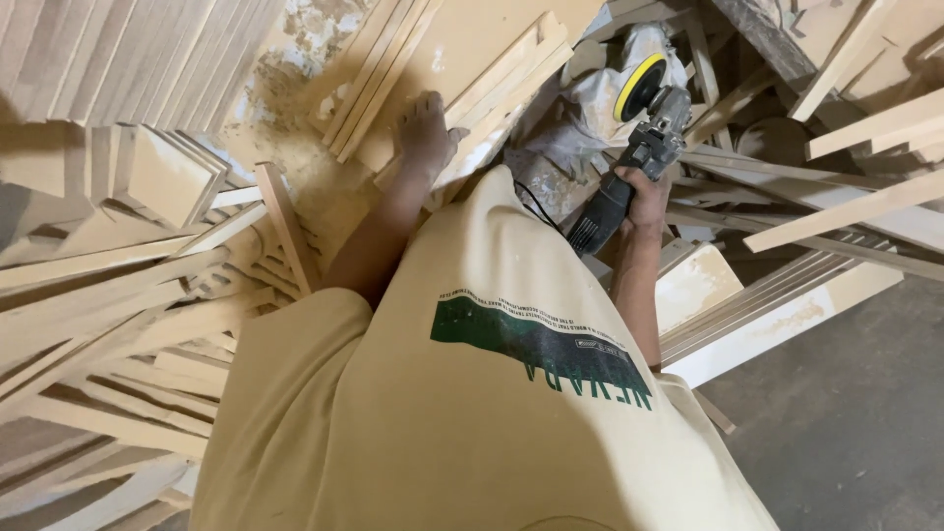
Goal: The person uses an angle grinder with a sanding disc to smooth the surface of a wooden plank. They hold the plank steady with their left hand while moving the tool back and forth across the wood. The person occasionally pauses to wipe away sawdust from the plank's surface.
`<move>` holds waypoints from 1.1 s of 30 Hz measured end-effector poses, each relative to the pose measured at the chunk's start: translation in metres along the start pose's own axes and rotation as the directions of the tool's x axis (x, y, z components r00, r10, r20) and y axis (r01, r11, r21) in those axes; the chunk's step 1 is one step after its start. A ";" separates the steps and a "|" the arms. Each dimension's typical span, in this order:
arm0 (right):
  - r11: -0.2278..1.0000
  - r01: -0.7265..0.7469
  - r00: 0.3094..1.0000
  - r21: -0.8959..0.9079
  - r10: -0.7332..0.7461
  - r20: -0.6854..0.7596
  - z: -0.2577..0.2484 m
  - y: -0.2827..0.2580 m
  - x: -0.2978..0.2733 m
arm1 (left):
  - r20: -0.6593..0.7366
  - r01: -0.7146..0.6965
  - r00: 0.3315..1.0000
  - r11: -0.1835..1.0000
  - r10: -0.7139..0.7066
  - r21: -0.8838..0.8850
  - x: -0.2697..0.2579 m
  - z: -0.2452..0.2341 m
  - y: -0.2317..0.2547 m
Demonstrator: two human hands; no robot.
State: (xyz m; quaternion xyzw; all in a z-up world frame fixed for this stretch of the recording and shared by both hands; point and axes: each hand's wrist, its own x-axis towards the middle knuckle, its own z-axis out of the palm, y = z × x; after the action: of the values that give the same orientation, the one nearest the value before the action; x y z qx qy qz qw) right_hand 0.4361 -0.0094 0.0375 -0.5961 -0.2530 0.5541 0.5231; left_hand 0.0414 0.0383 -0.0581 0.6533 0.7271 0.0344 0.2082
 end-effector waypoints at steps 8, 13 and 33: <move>0.998 0.021 0.999 -0.058 -0.018 0.041 -0.012 0.010 0.006 | -0.467 0.054 0.881 0.968 0.069 0.246 0.075 0.022 -0.072; 0.999 0.035 0.998 -0.037 -0.033 0.046 -0.001 0.002 0.002 | -0.442 -0.023 0.890 0.979 0.113 0.204 0.063 0.000 -0.049; 1.000 0.008 0.999 0.014 -0.008 0.033 -0.026 0.027 0.022 | -0.026 -0.024 0.999 0.965 0.032 0.259 -0.026 -0.011 -0.021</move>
State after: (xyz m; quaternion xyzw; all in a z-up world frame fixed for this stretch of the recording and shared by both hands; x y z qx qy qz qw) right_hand 0.4581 -0.0073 0.0001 -0.5822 -0.2601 0.5635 0.5252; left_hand 0.0198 0.0131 -0.0483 0.6845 0.7191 -0.0483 0.1099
